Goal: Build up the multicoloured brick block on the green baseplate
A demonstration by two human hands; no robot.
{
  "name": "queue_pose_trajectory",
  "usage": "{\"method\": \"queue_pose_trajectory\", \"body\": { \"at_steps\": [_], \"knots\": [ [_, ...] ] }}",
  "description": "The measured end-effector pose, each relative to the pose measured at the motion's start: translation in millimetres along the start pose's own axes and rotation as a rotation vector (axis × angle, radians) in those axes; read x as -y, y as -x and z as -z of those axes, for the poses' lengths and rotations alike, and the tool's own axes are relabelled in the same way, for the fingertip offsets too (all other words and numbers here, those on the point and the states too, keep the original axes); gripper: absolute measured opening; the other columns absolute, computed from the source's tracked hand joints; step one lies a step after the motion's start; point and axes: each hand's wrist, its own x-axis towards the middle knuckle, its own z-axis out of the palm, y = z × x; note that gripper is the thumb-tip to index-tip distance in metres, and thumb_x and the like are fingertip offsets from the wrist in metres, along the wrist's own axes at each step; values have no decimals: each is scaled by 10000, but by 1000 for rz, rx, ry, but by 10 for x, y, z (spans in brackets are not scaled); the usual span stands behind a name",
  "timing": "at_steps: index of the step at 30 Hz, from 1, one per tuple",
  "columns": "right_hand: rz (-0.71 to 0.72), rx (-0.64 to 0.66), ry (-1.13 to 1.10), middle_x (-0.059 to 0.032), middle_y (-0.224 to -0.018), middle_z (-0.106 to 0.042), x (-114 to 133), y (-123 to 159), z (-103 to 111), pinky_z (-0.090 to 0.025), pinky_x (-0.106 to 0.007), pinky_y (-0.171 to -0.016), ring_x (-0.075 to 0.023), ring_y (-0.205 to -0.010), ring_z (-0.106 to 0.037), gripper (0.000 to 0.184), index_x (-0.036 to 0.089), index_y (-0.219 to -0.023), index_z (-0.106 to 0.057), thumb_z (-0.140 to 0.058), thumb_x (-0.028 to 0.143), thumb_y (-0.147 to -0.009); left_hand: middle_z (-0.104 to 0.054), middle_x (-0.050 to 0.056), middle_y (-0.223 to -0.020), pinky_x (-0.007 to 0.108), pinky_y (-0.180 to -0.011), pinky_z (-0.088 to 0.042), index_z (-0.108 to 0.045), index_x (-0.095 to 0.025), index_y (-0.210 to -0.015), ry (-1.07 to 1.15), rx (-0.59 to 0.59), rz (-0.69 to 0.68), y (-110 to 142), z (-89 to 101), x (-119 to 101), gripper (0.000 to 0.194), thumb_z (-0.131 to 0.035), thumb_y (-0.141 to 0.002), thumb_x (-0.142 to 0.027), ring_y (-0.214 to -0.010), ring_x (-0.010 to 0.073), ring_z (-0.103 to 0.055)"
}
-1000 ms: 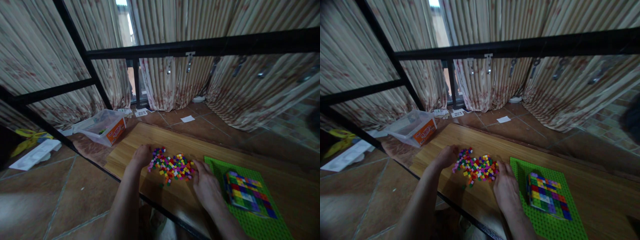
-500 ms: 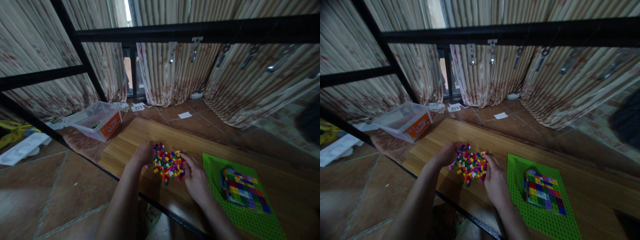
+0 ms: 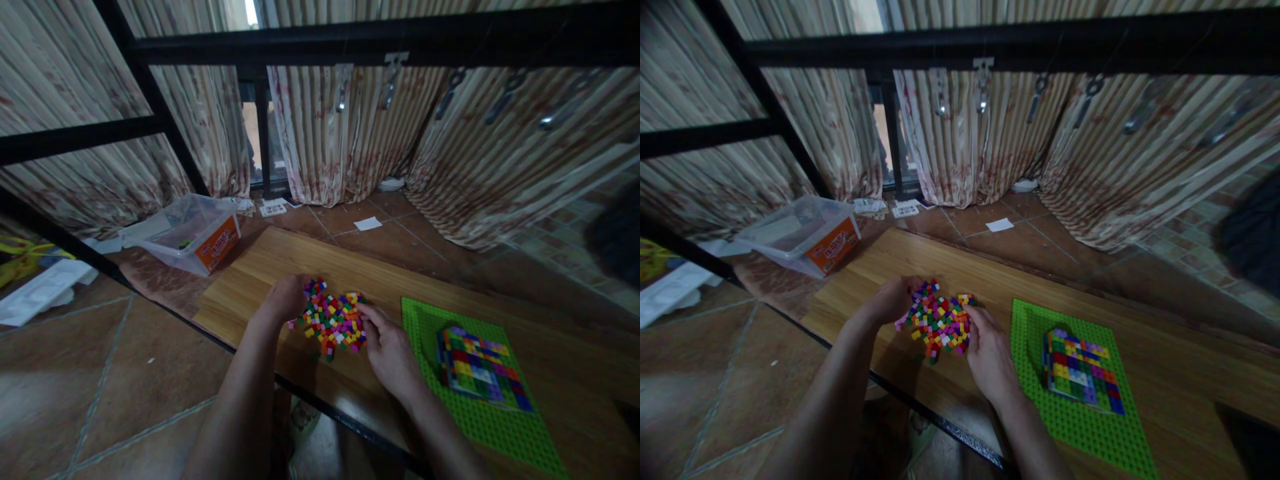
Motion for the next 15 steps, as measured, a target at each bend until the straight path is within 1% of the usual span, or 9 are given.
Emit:
{"method": "queue_pose_trajectory", "body": {
  "at_steps": [1, 3, 6, 8, 12, 15],
  "knots": [
    [-4, -2, -28, -74, -1148, -669, 3, 2, 20, -537, -351, -874, -181, -1001, -651, 406, 205, -1229, -593, -362, 151, -899, -673, 25, -646, 230, -603, -436, -691, -199, -862, -4, 10, -13, -5, 1, 3, 316, -452, -721, -48, -617, 158, -633],
    [-24, -46, -26, -77, -1164, -671, -28, -4, 86, -538, -353, -868, -184, -1006, -656, 391, 208, -1222, -601, -362, 189, -913, -662, 26, -628, 228, -588, -426, -688, -191, -860, -19, 18, -36, -12, 4, 15, 314, -435, -736, -52, -599, 155, -621],
    [-69, -149, 82, -107, -1145, -687, -121, -21, 212, -524, -382, -890, -216, -1025, -657, 366, 175, -1158, -642, -381, 245, -911, -663, 27, -640, 221, -590, -422, -688, -194, -872, -11, -6, -49, -19, 11, 37, 305, -429, -763, -74, -625, 154, -622],
    [-99, -180, 182, -124, -1097, -705, -175, -15, 287, -528, -397, -870, -237, -986, -672, 358, 157, -1105, -665, -394, 266, -898, -668, 25, -649, 211, -596, -423, -690, -202, -884, 1, -13, -53, -25, 14, 49, 300, -430, -782, -92, -648, 151, -628],
    [-156, -137, 337, -135, -998, -733, -191, 80, 347, -547, -411, -784, -261, -855, -702, 354, 151, -1038, -685, -399, 281, -875, -682, 25, -661, 201, -610, -435, -695, -209, -880, -12, -14, -3, -39, 14, 55, 265, -453, -803, -131, -699, 154, -651],
    [-198, -57, 350, -140, -968, -741, -114, 179, 288, -549, -427, -769, -276, -831, -710, 365, 140, -1071, -671, -399, 278, -871, -706, 24, -704, 199, -650, -456, -700, -220, -904, -28, -21, 42, -41, 17, 43, 256, -480, -798, -144, -759, 159, -668]
  ]
}}
